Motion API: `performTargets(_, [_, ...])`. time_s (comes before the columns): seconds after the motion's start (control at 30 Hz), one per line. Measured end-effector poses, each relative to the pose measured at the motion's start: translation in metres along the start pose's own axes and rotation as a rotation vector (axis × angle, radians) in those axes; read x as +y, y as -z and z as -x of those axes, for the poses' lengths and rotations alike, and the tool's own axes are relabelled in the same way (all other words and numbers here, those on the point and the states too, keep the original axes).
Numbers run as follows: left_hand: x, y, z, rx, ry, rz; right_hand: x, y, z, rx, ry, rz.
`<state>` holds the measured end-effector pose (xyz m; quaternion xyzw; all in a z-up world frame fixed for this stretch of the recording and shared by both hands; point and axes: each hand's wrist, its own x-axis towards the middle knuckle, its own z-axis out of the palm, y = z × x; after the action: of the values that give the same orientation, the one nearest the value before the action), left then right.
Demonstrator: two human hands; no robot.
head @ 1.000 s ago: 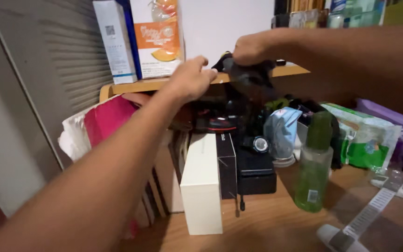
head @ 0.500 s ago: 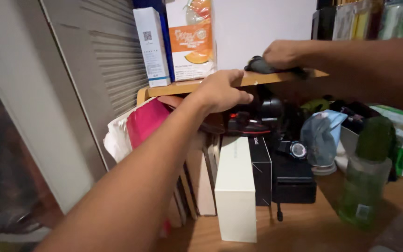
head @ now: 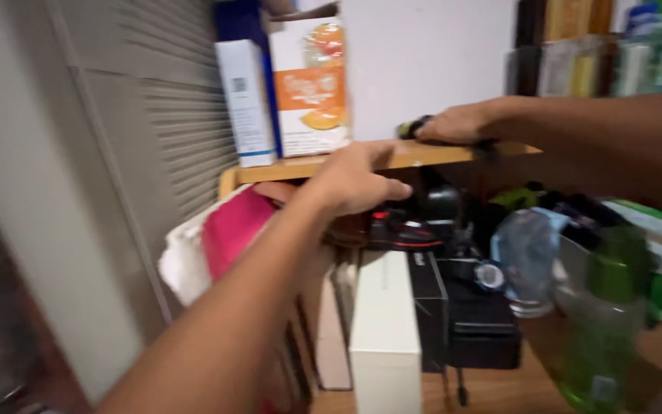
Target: The person wipes a wooden shelf and various cosmetic bottles with a cloth. They handle multiple bottles one at a time, wiping each before placing them back on the shelf.
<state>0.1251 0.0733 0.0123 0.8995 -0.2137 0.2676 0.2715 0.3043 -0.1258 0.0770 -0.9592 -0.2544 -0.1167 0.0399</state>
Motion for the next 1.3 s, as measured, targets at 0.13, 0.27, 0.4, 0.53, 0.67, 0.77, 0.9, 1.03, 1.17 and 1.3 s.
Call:
performTargets(0.13, [-0.002, 0.004, 0.004, 0.058, -0.037, 0.061, -0.012, -0.014, -0.033, -0.008, 0.058, 0.039])
performTargets(0.27, [-0.004, 0.000, -0.004, 0.079, 0.089, -0.104, 0.004, -0.018, -0.036, -0.019, 0.044, 0.003])
performTargets(0.4, [-0.009, -0.003, -0.002, 0.152, 0.003, -0.082, 0.009, -0.015, -0.030, -0.033, -0.013, 0.034])
performTargets(0.53, [-0.013, 0.000, 0.000, 0.136, -0.026, -0.041, -0.010, -0.016, -0.026, -0.059, 0.028, 0.017])
performTargets(0.67, [-0.010, 0.002, -0.003, 0.143, -0.008, -0.077, -0.039, -0.015, -0.009, -0.064, 0.161, -0.067])
performTargets(0.77, [-0.006, -0.002, -0.001, 0.194, 0.015, -0.093, -0.044, -0.016, 0.023, 0.000, 0.111, -0.463])
performTargets(0.9, [0.002, -0.006, -0.006, 0.240, 0.060, -0.136, -0.031, -0.013, 0.059, 0.215, 0.325, -0.258])
performTargets(1.03, [0.000, -0.014, -0.006, 0.238, 0.007, -0.165, -0.013, -0.012, 0.082, 0.158, 0.316, -0.264])
performTargets(1.17, [-0.011, -0.015, -0.013, 0.242, 0.083, -0.048, -0.026, 0.005, 0.086, 0.056, 0.155, -0.195])
performTargets(1.3, [-0.018, -0.015, -0.029, 0.453, -0.355, -0.103, -0.053, -0.004, 0.085, 0.036, 0.355, -0.130])
